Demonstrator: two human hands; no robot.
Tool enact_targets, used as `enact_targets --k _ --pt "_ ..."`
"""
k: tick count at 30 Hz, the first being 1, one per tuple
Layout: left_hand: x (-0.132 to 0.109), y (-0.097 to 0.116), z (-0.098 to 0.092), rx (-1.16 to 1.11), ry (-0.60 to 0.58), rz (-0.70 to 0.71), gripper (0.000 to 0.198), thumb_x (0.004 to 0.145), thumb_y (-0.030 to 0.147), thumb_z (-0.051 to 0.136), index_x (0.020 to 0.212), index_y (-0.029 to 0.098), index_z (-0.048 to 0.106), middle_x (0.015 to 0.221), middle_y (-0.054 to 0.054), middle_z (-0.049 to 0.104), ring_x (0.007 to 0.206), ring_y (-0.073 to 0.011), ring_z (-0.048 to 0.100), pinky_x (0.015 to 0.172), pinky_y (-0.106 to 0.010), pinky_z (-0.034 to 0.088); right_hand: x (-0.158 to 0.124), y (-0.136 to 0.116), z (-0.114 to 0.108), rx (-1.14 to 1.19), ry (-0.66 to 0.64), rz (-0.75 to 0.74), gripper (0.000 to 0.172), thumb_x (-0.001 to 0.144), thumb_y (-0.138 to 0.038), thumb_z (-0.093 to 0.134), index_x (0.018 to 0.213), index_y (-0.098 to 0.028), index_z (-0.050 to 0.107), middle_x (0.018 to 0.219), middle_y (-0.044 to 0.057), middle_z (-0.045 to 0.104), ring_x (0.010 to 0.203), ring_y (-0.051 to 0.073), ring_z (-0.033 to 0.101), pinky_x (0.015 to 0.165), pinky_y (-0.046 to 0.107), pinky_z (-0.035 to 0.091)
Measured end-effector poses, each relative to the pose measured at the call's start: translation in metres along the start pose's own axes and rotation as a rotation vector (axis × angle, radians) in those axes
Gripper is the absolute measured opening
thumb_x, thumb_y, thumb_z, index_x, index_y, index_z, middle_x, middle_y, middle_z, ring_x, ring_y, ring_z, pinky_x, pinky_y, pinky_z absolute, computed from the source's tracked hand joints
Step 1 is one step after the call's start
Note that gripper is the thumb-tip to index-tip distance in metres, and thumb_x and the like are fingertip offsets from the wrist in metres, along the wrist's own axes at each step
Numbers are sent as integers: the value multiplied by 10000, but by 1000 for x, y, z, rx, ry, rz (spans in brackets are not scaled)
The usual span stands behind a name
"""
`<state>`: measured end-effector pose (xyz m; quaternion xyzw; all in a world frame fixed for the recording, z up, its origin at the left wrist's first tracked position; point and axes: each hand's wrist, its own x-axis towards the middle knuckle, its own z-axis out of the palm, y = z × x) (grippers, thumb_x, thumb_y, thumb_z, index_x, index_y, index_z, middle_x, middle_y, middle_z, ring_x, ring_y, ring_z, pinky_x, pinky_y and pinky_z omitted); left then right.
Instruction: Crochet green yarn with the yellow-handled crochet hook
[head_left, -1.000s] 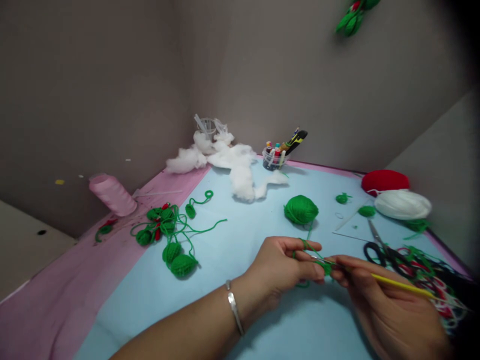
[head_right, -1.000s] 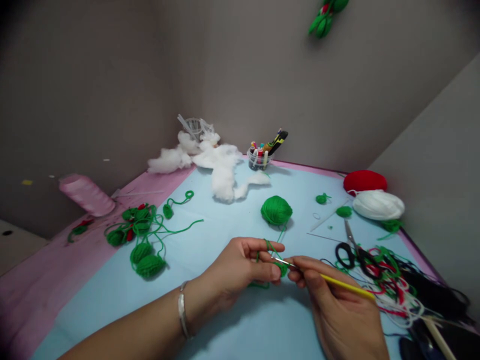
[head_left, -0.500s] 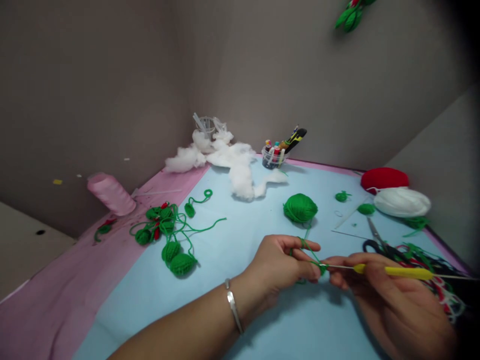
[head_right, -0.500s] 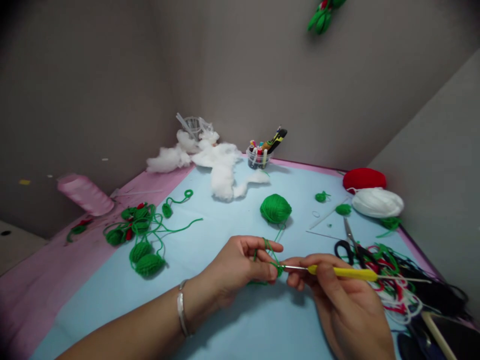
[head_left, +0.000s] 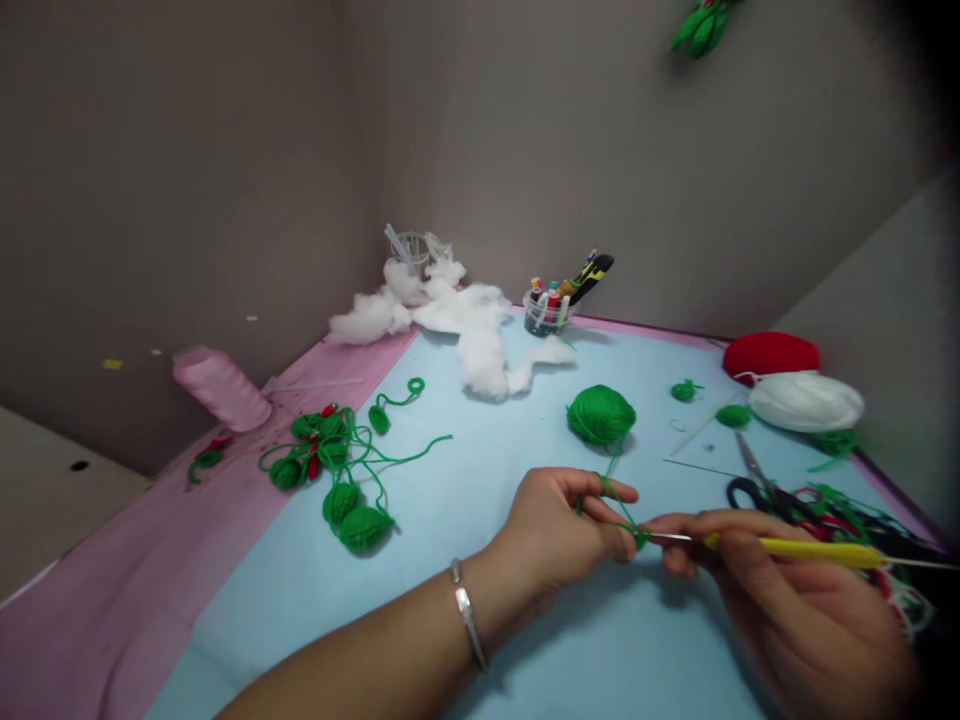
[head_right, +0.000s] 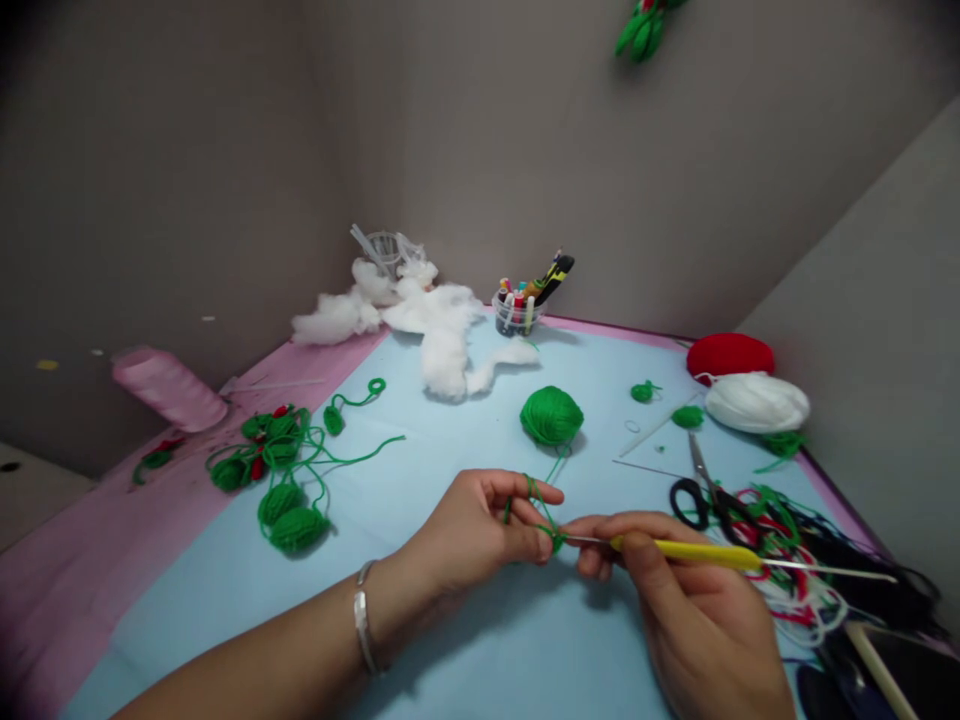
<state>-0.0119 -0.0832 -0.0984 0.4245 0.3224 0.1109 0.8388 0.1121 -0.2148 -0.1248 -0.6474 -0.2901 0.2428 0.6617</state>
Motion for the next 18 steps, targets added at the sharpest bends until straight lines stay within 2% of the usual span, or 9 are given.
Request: enact_targets --k 5,11,15,18 --pt "-1 2 1 17 14 6 349 498 37 766 838 107 727 581 40 621 550 -85 549 636 -246 432 3 6 -6 -65 -40 -54 311 812 -529 737 763 -223 759 772 76 722 667 181 675 622 255 596" --pt "2 -2 1 45 25 41 314 547 -2 729 842 104 718 587 42 623 546 -75 545 617 -230 426 -6 4 -5 -395 -39 -229 243 899 -490 638 839 -297 773 829 44 749 736 180 695 639 234 581" --pt "4 -7 1 126 51 116 271 602 -28 674 829 112 724 606 40 618 560 -66 544 613 -217 419 -14 0 -3 -414 -46 -320 176 886 -449 658 829 -331 776 926 12 768 835 199 714 810 280 573" --pt "5 -8 2 143 74 146 266 612 -36 657 820 114 725 612 36 623 568 -69 548 618 -216 423 -12 5 -8 -497 -104 -380 167 878 -447 656 880 -354 795 954 5 774 868 217 725 903 323 558"
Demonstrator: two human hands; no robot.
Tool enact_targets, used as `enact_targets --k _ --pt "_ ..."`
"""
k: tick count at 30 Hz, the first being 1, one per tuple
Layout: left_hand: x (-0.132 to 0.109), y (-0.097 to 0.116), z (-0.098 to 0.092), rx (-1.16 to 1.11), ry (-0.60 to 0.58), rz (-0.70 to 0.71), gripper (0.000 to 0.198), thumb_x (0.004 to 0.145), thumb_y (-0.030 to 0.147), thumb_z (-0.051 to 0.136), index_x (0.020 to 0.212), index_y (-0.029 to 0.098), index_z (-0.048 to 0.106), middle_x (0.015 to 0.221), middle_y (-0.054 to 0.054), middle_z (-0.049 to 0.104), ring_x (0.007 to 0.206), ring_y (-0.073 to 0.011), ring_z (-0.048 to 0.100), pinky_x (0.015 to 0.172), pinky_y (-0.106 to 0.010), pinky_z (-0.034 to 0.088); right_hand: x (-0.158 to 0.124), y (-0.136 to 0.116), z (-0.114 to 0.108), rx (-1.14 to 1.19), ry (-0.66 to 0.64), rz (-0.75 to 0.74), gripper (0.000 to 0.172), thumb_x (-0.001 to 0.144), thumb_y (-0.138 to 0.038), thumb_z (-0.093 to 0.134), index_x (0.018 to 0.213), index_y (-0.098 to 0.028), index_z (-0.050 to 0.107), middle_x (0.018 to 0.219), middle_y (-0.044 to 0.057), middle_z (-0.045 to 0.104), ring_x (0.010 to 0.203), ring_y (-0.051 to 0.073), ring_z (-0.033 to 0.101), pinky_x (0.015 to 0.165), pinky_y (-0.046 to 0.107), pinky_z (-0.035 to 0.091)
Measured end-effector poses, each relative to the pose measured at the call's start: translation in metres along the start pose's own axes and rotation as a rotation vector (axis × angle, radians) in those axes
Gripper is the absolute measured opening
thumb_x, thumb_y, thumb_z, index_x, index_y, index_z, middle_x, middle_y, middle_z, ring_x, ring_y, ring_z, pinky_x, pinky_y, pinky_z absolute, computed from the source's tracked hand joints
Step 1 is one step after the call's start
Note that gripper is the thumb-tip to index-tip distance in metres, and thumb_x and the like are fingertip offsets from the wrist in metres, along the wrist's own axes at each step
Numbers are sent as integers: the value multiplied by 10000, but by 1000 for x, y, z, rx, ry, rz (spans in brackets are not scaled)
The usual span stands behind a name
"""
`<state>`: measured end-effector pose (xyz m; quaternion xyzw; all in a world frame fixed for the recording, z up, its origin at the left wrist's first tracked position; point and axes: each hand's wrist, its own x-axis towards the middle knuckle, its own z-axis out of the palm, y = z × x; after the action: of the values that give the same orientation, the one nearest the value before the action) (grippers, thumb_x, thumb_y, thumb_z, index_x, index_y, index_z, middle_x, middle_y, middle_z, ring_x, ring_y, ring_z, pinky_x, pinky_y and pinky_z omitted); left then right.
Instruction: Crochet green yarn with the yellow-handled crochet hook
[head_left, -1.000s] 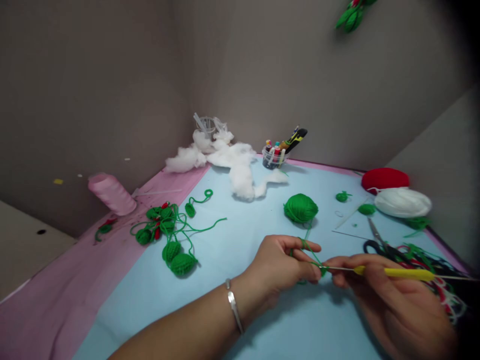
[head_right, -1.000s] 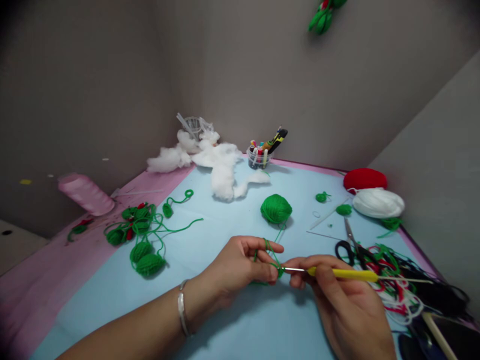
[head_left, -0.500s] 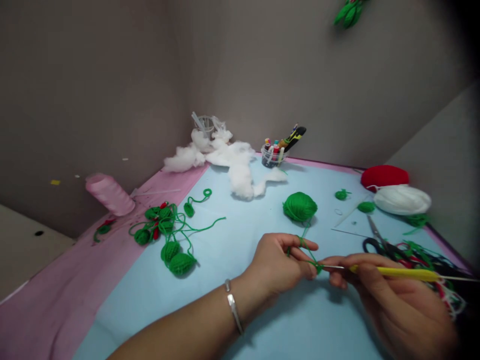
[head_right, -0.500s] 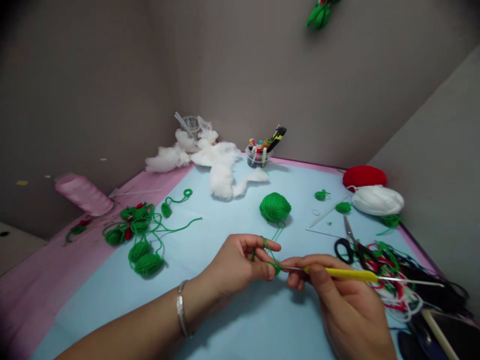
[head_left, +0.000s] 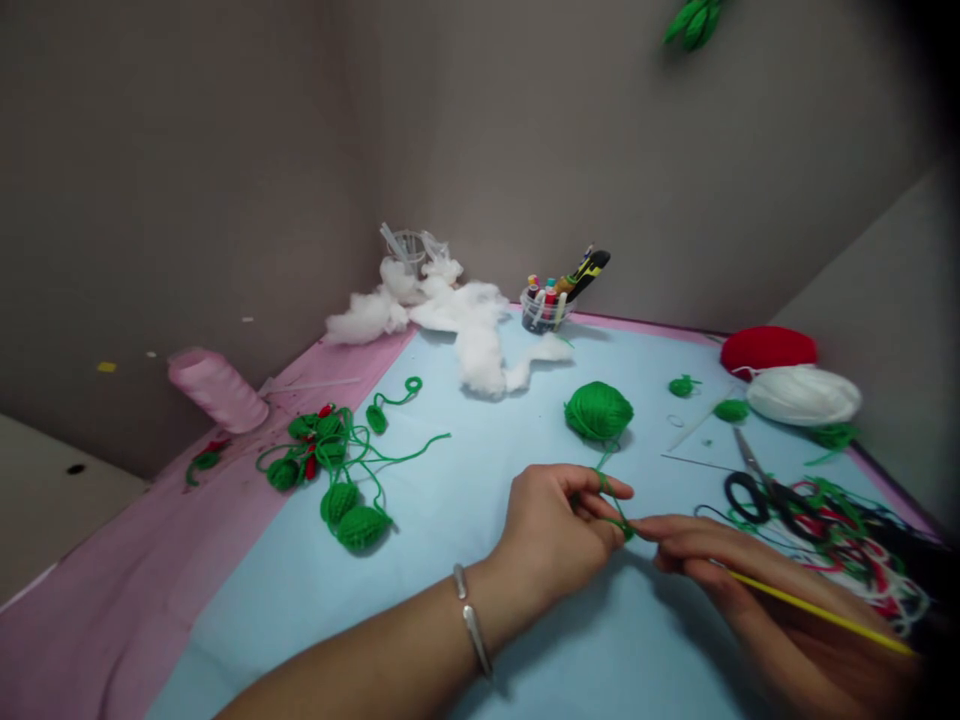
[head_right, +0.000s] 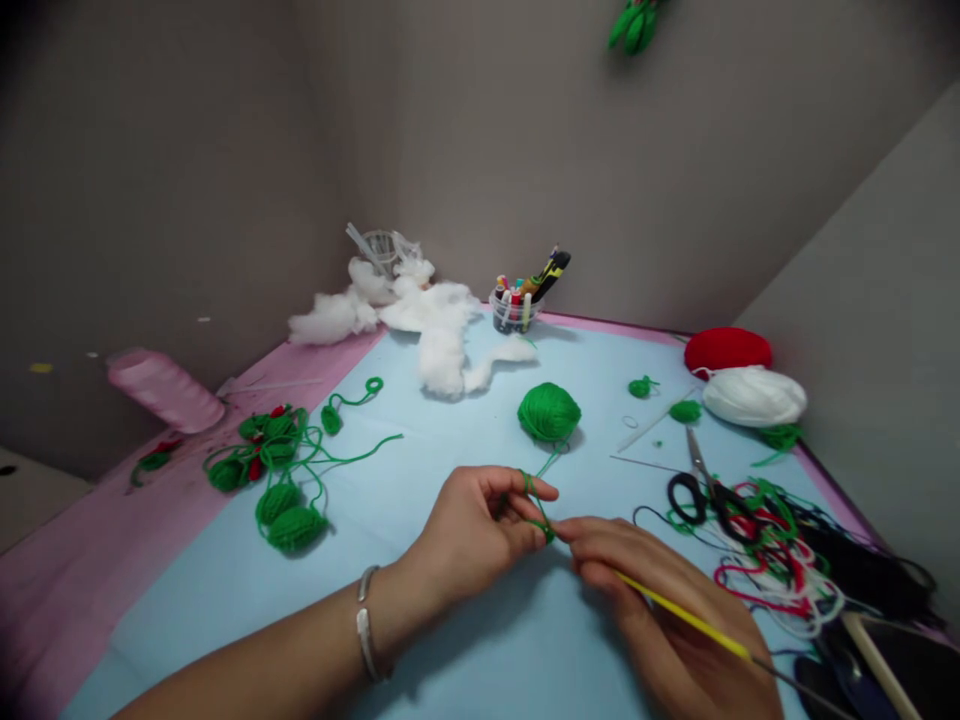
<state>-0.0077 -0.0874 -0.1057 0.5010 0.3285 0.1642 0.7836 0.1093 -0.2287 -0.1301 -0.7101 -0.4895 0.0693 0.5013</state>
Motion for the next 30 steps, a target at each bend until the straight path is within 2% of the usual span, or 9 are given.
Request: enact_targets --k 2,6,10,13,17,21,25,30 --pt "0 1 0 -19 15 -20 273 603 -41 652 817 113 723 604 35 623 563 -72 547 618 -219 426 2 7 -1 -78 -75 -34 199 847 -507 672 864 -361 806 967 16 778 867 240 732 905 350 566" --pt "0 3 -1 -147 -7 -96 328 512 4 769 821 101 718 600 26 641 565 -83 559 649 -238 448 5 18 -2 -144 -141 -25 252 819 -556 691 896 -346 809 918 48 780 773 244 734 735 329 609" --pt "-2 4 -3 -244 -27 -140 566 319 143 923 845 95 720 637 1 672 585 -104 588 668 -265 466 5 20 -5 -124 -43 -153 219 884 -485 647 945 -332 791 1023 20 773 924 221 739 860 295 594" --pt "-3 6 -3 -247 -19 -150 611 267 182 938 831 100 716 612 13 660 563 -95 577 641 -256 454 5 18 -2 -14 46 -182 147 921 -329 633 985 -317 764 960 3 774 828 167 739 764 222 604" --pt "-4 7 -2 -251 -11 -138 564 309 155 909 834 107 708 599 29 645 541 -84 560 611 -244 430 4 16 7 173 103 42 165 936 -348 623 956 -256 758 874 49 756 730 177 712 699 261 618" --pt "-3 9 -3 -238 -8 -130 437 409 86 792 837 108 707 588 36 627 530 -81 547 583 -234 404 1 24 9 287 98 138 259 935 -422 618 958 -201 750 932 104 757 729 204 713 682 307 627" --pt "-2 9 -3 -224 -11 -142 393 433 53 734 820 110 704 573 40 614 528 -81 547 578 -230 398 0 27 6 270 82 100 234 940 -401 618 937 -207 747 942 100 756 754 197 709 731 311 628" --pt "-4 7 -2 -211 -1 -143 364 453 28 716 807 110 704 574 41 613 524 -81 548 587 -229 413 6 15 7 119 74 -30 156 955 -316 605 939 -270 754 862 28 753 741 134 701 718 188 597"
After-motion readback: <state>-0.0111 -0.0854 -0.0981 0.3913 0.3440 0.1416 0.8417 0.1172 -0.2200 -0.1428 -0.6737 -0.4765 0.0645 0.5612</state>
